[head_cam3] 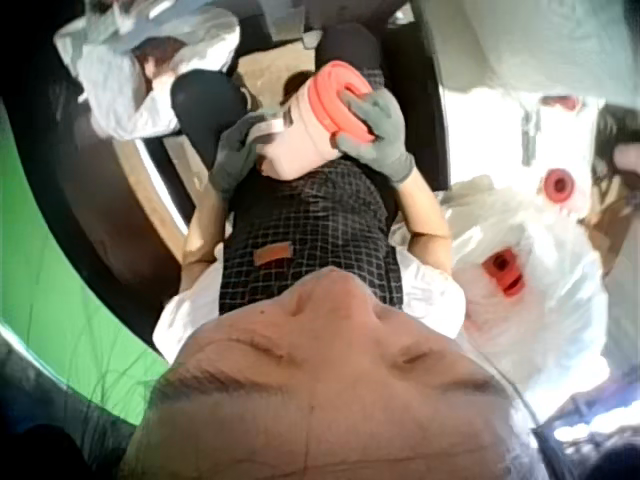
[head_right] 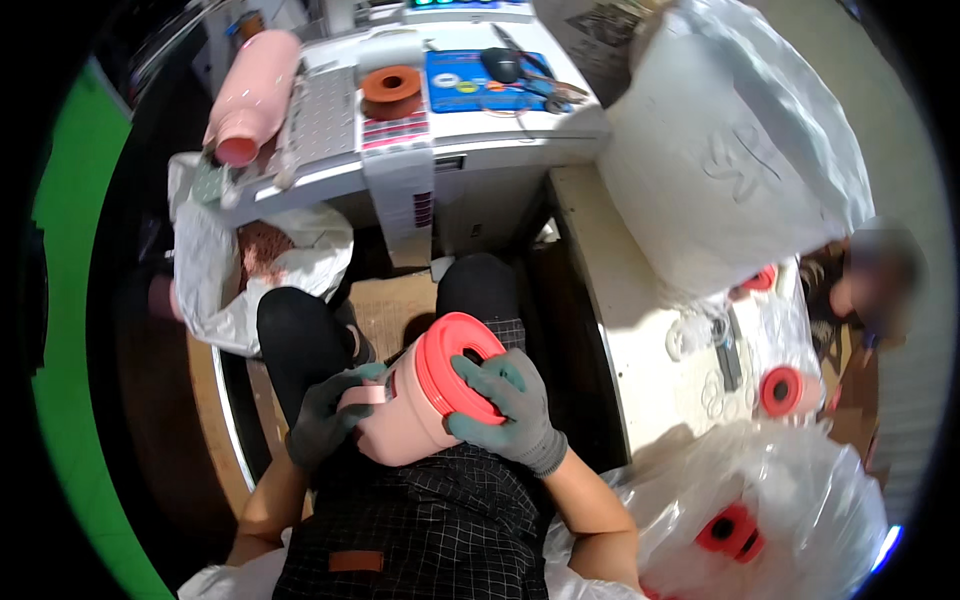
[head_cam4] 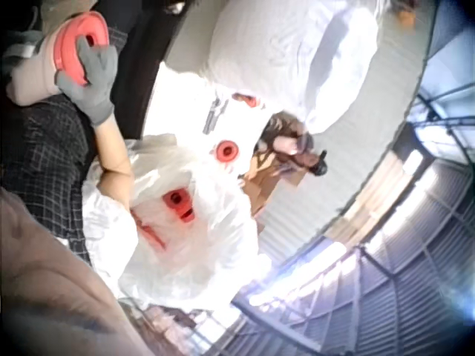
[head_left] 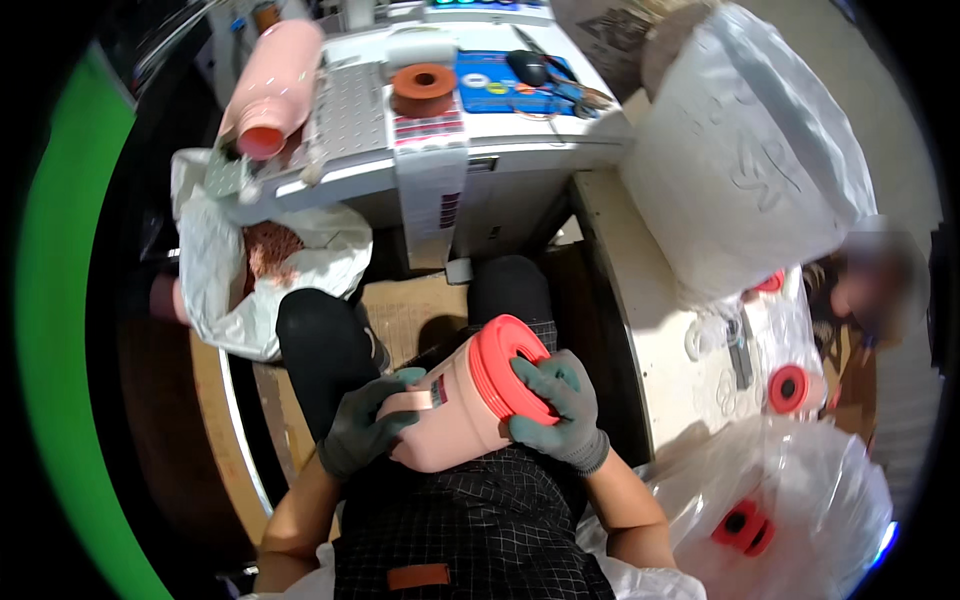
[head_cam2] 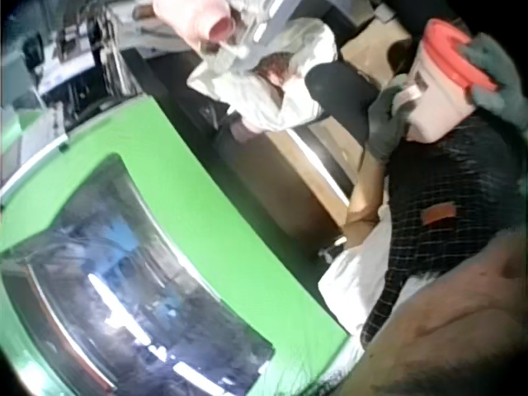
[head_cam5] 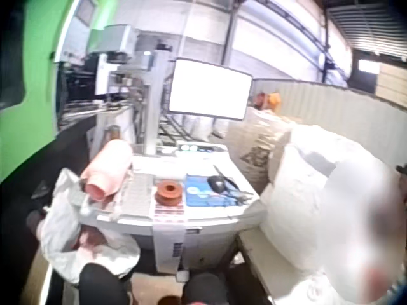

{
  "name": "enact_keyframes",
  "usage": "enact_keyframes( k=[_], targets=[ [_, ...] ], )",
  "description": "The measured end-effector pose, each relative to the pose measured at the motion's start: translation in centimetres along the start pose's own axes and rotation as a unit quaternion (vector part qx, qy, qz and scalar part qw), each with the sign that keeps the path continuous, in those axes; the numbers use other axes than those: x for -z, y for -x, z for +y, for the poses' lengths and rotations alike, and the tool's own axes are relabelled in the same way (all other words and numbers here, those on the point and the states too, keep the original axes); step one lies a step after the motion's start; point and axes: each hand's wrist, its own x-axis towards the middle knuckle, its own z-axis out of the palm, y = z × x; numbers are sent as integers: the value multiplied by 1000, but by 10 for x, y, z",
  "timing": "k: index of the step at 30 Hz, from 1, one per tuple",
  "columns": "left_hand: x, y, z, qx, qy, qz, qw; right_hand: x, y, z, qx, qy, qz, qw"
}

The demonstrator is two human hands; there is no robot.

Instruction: The person sits on the floor and repeatedly picks up pink plastic containers, applies a printed label to the side of each container, and places the labeled container into a large white plastic bag. The person also handles red plastic rings, placing them into the bag alongside the containers.

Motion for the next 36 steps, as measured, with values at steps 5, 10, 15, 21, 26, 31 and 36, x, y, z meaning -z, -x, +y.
enact_keyframes(
  k=[5,10,15,21,26,31,36],
  targets=[
    [2,0,-10,-13,-88,-14,996,1,2,1,-10,0,-20,1000],
    [-7,7,-14,-98,-164,23,981,3,11,-2,-26,-19,-49,998],
    [-11,16,-13,-133,-214,48,966,4,13,-13,-34,0,-76,997],
    [-23,29,3,-101,-218,79,968,5,6,-26,-74,16,-98,992],
    [-28,37,11,-70,-225,83,968,5,0,-32,-96,18,-104,990],
    [-36,45,23,-55,-219,82,971,4,-6,-37,-126,35,-119,984],
    [-45,59,27,-79,-279,78,954,-10,-9,-34,-175,37,-124,976]
  ],
)
